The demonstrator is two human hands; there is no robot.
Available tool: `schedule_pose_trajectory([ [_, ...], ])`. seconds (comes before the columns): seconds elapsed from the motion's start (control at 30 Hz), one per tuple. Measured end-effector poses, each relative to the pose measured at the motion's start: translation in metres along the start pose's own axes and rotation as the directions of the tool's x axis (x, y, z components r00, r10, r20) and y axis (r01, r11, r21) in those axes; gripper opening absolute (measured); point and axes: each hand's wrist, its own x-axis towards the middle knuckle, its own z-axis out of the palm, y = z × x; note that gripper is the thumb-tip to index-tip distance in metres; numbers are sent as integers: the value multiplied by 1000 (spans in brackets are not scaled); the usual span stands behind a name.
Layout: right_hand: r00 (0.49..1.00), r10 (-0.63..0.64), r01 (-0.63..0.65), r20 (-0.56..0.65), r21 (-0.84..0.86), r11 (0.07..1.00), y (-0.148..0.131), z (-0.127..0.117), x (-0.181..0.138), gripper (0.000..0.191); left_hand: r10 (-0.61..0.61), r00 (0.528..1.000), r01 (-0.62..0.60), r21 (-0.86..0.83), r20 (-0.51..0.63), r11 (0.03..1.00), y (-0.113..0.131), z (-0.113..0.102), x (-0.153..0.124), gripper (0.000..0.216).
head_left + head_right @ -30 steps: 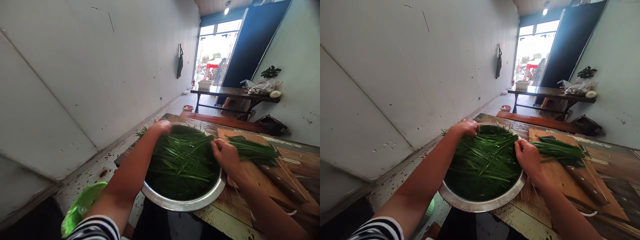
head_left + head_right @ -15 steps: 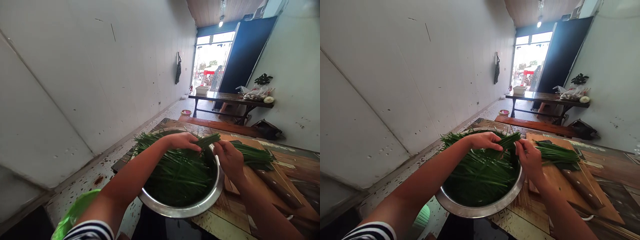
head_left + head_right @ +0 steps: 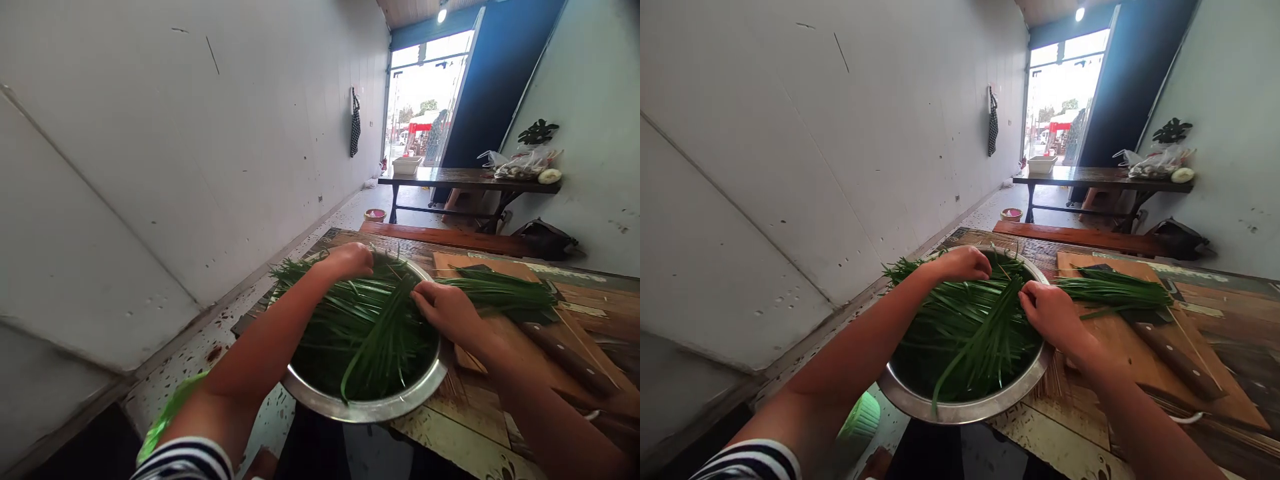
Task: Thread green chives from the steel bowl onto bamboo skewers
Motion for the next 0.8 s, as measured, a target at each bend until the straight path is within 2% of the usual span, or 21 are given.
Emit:
schedule_pose_trajectory([
  [0.1, 1000, 10, -9, 20, -38, 999, 3, 7, 2, 27, 173, 984, -171, -38, 45, 985, -5, 19, 8, 16],
  [0.23, 994, 74, -76, 81, 27, 997, 1, 5, 4, 28, 220, 974, -220, -7, 49, 976, 0, 25, 7, 15],
  [0.33, 992, 107, -108, 63, 12, 994, -2, 3, 5, 28, 262, 961, -262, -9, 86, 965, 4, 22, 5, 15],
  [0.5, 994, 105, -106, 18, 28, 994, -1, 7, 4, 29, 248, 958, -257, 45, 144, 965, 8, 24, 5, 15],
  [0.63, 997, 73, -73, -3, 39, 997, 1, 9, 3, 27, 183, 983, -182, -39, 10, 982, 4, 26, 6, 17],
  [0.8, 996, 85, -84, -22, 42, 996, -1, 9, 1, 26, 71, 995, -82, -174, -66, 981, -8, 32, 10, 23],
])
